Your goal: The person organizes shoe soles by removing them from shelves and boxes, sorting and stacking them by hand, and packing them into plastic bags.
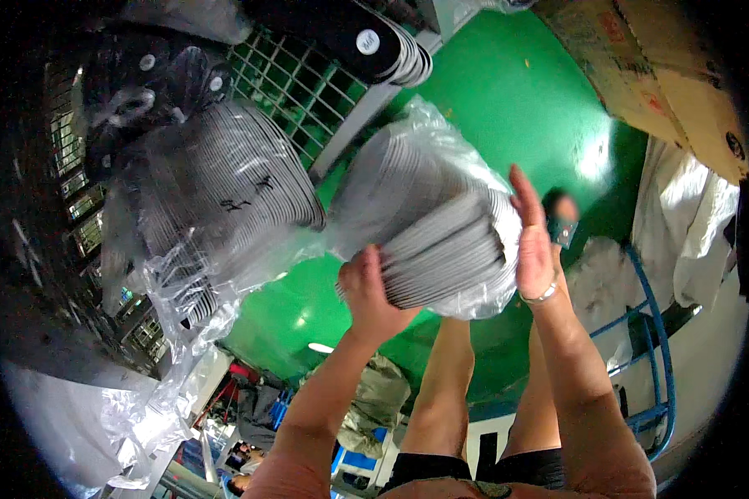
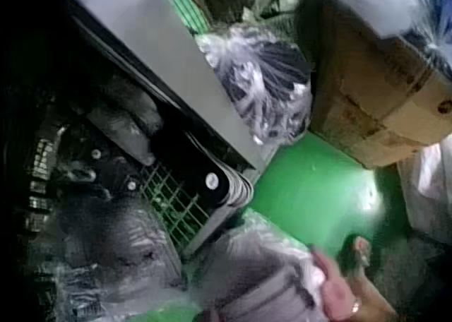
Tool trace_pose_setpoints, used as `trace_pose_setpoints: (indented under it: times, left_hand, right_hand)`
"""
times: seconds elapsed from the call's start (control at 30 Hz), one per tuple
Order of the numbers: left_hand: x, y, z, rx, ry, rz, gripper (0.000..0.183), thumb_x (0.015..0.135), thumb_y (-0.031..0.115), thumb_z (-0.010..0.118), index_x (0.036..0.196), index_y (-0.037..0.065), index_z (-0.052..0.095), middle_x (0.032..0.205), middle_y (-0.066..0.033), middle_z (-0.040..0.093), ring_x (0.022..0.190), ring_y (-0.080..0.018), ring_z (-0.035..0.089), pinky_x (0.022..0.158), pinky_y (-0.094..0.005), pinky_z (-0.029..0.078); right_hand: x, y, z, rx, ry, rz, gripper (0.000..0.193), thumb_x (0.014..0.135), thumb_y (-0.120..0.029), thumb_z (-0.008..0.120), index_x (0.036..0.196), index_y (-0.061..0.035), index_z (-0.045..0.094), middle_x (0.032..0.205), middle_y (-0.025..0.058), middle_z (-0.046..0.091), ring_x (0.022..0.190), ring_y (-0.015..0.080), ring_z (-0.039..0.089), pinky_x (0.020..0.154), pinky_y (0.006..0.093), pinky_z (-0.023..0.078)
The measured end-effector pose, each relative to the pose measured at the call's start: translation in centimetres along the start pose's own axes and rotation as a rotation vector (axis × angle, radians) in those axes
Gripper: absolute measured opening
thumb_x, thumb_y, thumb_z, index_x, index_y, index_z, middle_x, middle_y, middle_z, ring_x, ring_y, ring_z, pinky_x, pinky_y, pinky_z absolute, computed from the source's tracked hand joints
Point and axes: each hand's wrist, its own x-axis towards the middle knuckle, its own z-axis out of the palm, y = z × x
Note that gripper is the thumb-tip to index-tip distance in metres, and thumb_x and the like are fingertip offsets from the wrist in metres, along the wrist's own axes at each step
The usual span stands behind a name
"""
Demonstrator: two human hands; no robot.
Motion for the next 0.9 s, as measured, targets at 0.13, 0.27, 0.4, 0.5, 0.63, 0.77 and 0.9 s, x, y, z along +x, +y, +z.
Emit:
trace_pose_setpoints:
  times: [0.13,0.27,0.4,0.5,0.63,0.77,0.9]
  left_hand:
    - [5.0,0.0,-5.9,-1.06,0.093,-0.542,0.06,0.068,0.033,0.058,0.115,0.004,0.035,0.106,-0.0103,0.045,0.099,-0.0256,0.043,0.085,-0.037,0.034]
    - [13.9,-1.9,-9.1,-1.512,0.311,-0.752,0.041,0.074,0.033,0.053,0.106,0.007,0.047,0.105,-0.0061,0.05,0.096,-0.0233,0.046,0.084,-0.0382,0.036]
    - [21.1,-5.5,-7.9,-1.576,0.193,-0.676,0.044,0.073,0.035,0.054,0.106,0.008,0.047,0.106,-0.0075,0.05,0.097,-0.0255,0.046,0.085,-0.04,0.034]
    - [24.2,-10.3,-7.2,-1.534,0.106,-0.723,0.05,0.07,0.039,0.056,0.108,0.009,0.046,0.109,-0.009,0.047,0.1,-0.0268,0.043,0.087,-0.0436,0.031]
    - [24.7,-12.3,-4.4,-1.534,0.136,-0.886,0.055,0.071,0.048,0.051,0.111,0.011,0.043,0.112,-0.0077,0.044,0.102,-0.0267,0.041,0.088,-0.0447,0.029]
    - [24.6,-13.3,-3.7,-1.564,0.233,-0.824,0.052,0.075,0.047,0.047,0.111,0.011,0.043,0.111,-0.0084,0.045,0.1,-0.0266,0.043,0.087,-0.0421,0.031]
    - [26.1,-14.0,-4.9,-1.265,0.268,-0.914,0.056,0.076,0.048,0.044,0.115,0.008,0.037,0.113,-0.0091,0.043,0.102,-0.026,0.041,0.088,-0.0389,0.031]
  right_hand:
    - [1.1,-1.7,-1.7,0.181,0.095,0.256,0.058,0.081,-0.039,0.037,0.123,-0.0017,0.023,0.125,0.0127,0.027,0.115,0.0236,0.028,0.091,0.0346,0.025]
    - [6.6,-3.3,2.4,0.256,0.06,0.274,0.065,0.075,-0.033,0.053,0.121,0.0019,0.022,0.121,0.0156,0.032,0.112,0.0235,0.031,0.093,0.0322,0.025]
    - [15.5,-3.2,7.1,0.248,0.176,0.206,0.104,0.053,-0.053,0.065,0.122,0.0055,0.015,0.122,0.0258,0.023,0.114,0.0302,0.026,0.094,0.0347,0.023]
    - [18.8,-2.7,10.6,0.244,0.284,0.325,0.115,0.043,-0.053,0.07,0.122,0.0026,0.008,0.12,0.0243,0.026,0.11,0.0313,0.031,0.092,0.0362,0.028]
    - [20.4,-1.7,9.6,0.151,0.37,0.53,0.107,0.043,-0.047,0.073,0.117,0.0032,0.014,0.105,0.0168,0.045,0.097,0.0259,0.046,0.086,0.0352,0.032]
    - [20.3,-1.0,8.2,0.314,0.138,0.55,0.084,0.048,-0.041,0.072,0.108,0.0004,0.031,0.095,0.0116,0.052,0.085,0.02,0.051,0.073,0.0367,0.038]
    - [17.3,-3.6,6.4,0.543,-0.072,0.476,0.054,0.058,-0.037,0.064,0.092,0.0013,0.048,0.083,0.0072,0.055,0.075,0.0152,0.053,0.06,0.0274,0.042]
